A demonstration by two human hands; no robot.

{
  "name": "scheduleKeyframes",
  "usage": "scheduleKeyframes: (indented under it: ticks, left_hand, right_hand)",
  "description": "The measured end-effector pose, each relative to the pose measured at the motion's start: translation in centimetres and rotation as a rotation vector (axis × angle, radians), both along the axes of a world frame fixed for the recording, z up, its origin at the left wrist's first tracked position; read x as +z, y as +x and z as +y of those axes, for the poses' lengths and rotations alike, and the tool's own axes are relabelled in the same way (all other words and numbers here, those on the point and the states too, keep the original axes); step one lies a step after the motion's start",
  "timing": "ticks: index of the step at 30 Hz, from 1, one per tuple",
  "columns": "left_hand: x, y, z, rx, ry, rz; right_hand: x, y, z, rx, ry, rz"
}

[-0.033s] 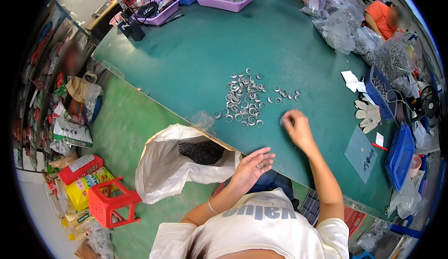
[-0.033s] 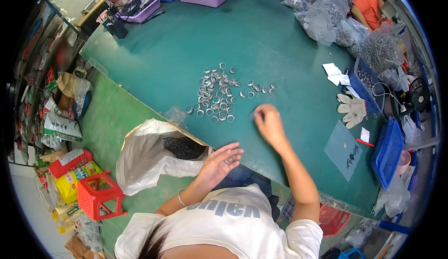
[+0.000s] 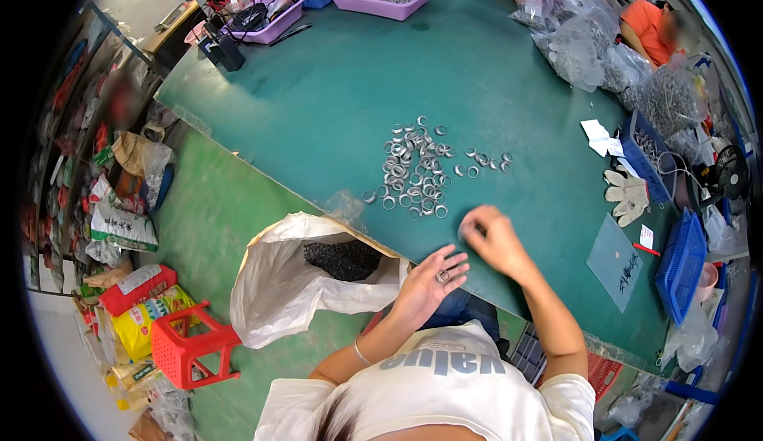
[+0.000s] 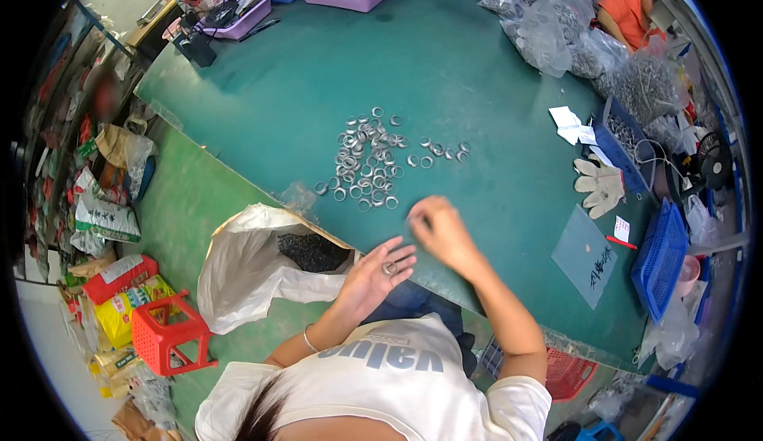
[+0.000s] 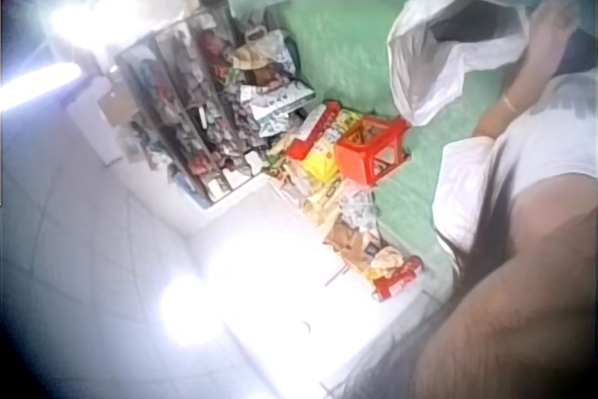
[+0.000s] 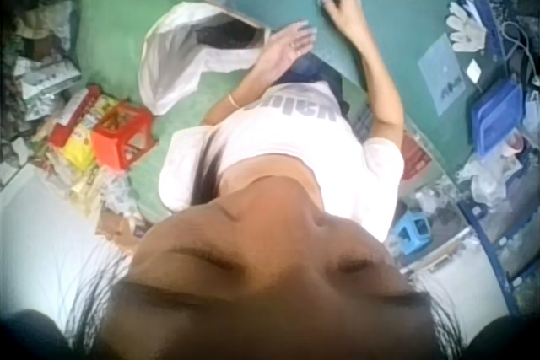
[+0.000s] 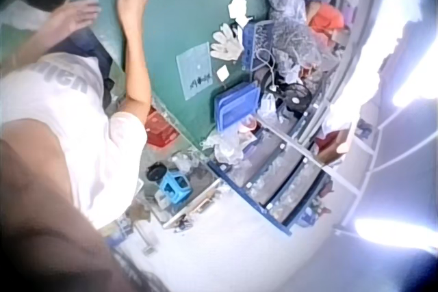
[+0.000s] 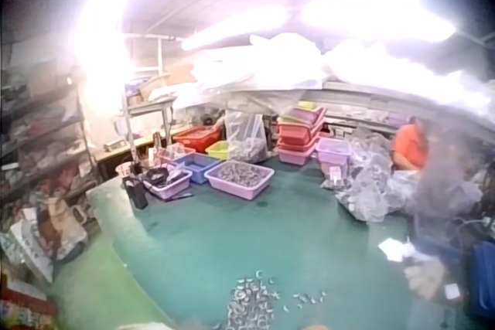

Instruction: The person picks up small metal crescent-shaped parts from a bag, sorts through them on a green work surface, and later writes on a small slip of paper using a red pen.

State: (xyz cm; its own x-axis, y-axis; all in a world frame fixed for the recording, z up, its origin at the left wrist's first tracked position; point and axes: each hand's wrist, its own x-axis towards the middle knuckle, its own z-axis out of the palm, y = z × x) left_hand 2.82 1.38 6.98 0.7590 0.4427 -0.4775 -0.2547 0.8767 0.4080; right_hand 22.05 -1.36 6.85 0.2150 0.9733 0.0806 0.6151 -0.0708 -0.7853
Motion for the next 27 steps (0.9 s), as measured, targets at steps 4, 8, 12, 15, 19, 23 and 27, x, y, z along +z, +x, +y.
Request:
scheduleKeyframes:
  ticks: [4, 8, 12, 15, 19, 23, 27]
  left_hand:
    - [-3.9, -0.5, 0.7, 0.055, -0.138, -0.192]
    - [-4.2, -1.8, 1.2, -0.055, -0.080, -0.277]
    - [-3.3, -5.1, 1.7, 0.108, 0.086, -0.006]
    - [-6.1, -10.4, 3.2, 0.415, 0.429, 0.428]
    - [-7.0, -14.0, 4.2, 0.444, 0.632, 0.918]
    - [-4.9, -10.3, 3.0, 0.517, 0.768, 0.679]
    - [-2.7, -6.0, 1.2, 0.310, 0.731, 0.487]
  right_hand:
    - [1.4, -0.3, 0.5, 0.127, -0.002, 0.183]
    - [-2.6, 6.1, 3.9, -0.476, 0.214, -0.504]
    - [-4.9, 7.9, 4.2, -0.459, 0.231, -0.669]
    - [-4.8, 7.7, 4.3, -0.455, 0.295, -0.581]
    - [-4.7, 8.0, 4.3, -0.472, 0.296, -0.653]
    - [-5.0, 7.9, 4.3, -0.457, 0.274, -0.648]
    - [-5.3, 9.1, 4.0, -0.457, 0.302, -0.620]
